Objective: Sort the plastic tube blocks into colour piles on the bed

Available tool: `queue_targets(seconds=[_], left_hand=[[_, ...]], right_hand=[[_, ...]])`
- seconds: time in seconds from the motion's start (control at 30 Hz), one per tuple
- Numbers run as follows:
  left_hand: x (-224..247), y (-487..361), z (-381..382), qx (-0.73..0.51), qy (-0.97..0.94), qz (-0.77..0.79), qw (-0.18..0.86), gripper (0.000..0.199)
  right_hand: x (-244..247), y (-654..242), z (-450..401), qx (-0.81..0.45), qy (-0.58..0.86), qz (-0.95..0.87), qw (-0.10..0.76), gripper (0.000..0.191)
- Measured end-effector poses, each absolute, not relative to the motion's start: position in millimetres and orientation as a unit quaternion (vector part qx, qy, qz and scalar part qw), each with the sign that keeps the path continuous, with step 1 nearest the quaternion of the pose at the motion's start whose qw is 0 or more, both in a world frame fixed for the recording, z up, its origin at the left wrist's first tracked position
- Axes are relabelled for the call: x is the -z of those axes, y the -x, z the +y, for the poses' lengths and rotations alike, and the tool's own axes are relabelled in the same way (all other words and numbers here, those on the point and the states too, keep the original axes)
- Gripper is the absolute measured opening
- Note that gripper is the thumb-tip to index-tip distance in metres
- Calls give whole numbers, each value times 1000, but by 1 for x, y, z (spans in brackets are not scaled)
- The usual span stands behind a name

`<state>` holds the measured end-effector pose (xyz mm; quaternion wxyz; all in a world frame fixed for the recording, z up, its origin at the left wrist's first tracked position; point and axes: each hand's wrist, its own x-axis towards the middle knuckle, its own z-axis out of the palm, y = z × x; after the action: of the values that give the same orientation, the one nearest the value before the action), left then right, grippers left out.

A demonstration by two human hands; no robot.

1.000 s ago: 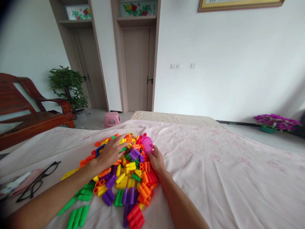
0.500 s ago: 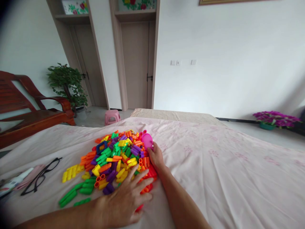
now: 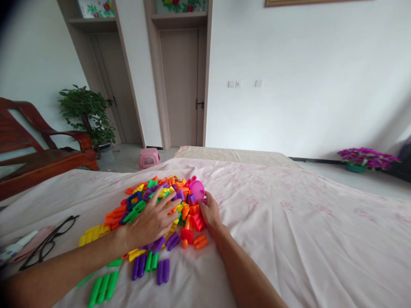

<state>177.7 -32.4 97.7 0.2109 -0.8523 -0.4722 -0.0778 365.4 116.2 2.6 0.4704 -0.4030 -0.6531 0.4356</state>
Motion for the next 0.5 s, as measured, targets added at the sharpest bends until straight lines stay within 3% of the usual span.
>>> queue_targets(seconds=[0.2,0.37,0.5], left_hand=[[-104,-143,-11,130,783,-552,255,25],[-105,-101,-17,227,721,-599,264,31],[-79,-47,-48,331,644,-667,179,31]], right_hand=[[-8,-367,107,-348,408,-703,468,47],[-7,-367,107,-378,379,-678,504,49],[-3,-369,115,-360,436,-669,482,45]])
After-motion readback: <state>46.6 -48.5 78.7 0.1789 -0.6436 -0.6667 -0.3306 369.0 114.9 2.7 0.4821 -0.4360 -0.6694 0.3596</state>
